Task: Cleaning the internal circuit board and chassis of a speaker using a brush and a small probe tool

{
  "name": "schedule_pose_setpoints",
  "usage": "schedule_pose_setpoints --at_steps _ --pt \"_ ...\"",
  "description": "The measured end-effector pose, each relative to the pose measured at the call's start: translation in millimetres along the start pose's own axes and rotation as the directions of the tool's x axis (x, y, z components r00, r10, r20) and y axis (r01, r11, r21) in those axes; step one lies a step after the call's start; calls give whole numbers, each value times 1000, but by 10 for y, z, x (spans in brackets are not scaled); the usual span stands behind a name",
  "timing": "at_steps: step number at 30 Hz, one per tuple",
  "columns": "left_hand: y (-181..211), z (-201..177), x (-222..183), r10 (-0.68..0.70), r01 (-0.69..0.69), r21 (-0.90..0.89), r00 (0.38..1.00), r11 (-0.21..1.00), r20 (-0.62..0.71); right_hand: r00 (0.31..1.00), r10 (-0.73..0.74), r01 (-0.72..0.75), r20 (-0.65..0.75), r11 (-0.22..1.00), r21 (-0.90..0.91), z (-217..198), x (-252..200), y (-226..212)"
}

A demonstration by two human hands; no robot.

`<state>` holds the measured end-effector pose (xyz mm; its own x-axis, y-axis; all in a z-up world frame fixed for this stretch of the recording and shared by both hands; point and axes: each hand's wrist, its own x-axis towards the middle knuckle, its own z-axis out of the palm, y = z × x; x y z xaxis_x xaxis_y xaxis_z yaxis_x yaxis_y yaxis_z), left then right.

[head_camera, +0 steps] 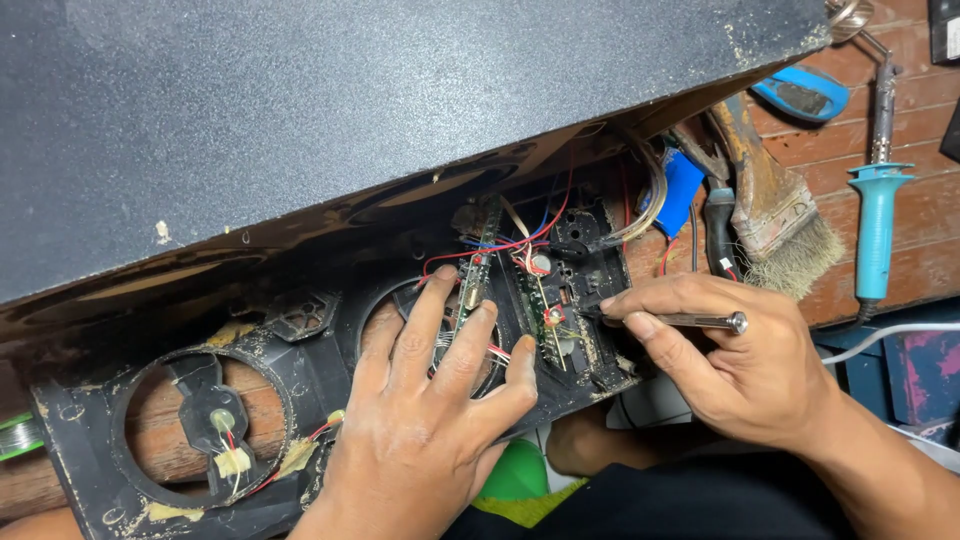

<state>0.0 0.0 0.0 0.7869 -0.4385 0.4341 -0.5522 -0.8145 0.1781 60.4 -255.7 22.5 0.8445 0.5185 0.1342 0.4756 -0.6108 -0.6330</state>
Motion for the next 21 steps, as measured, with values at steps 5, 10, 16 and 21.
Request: schedule_pose_setpoints --at_steps 5,10,16,21 --pt "-36 -25 -17 23 -23 -11 999 1000 35 998 44 -40 -44 995 91 -109 4 -53" --pt "-19 -36 -1 49 -48 -56 999 997 17 971 128 -129 -201 992 5 -152 -2 19" --pt "-11 50 -34 60 -60 -12 998 998 5 990 -11 7 -140 1000 -30 -143 93 111" --pt "-58 92 -48 74 -74 6 997 997 -13 992 -95 88 -84 992 -91 -153 149 102"
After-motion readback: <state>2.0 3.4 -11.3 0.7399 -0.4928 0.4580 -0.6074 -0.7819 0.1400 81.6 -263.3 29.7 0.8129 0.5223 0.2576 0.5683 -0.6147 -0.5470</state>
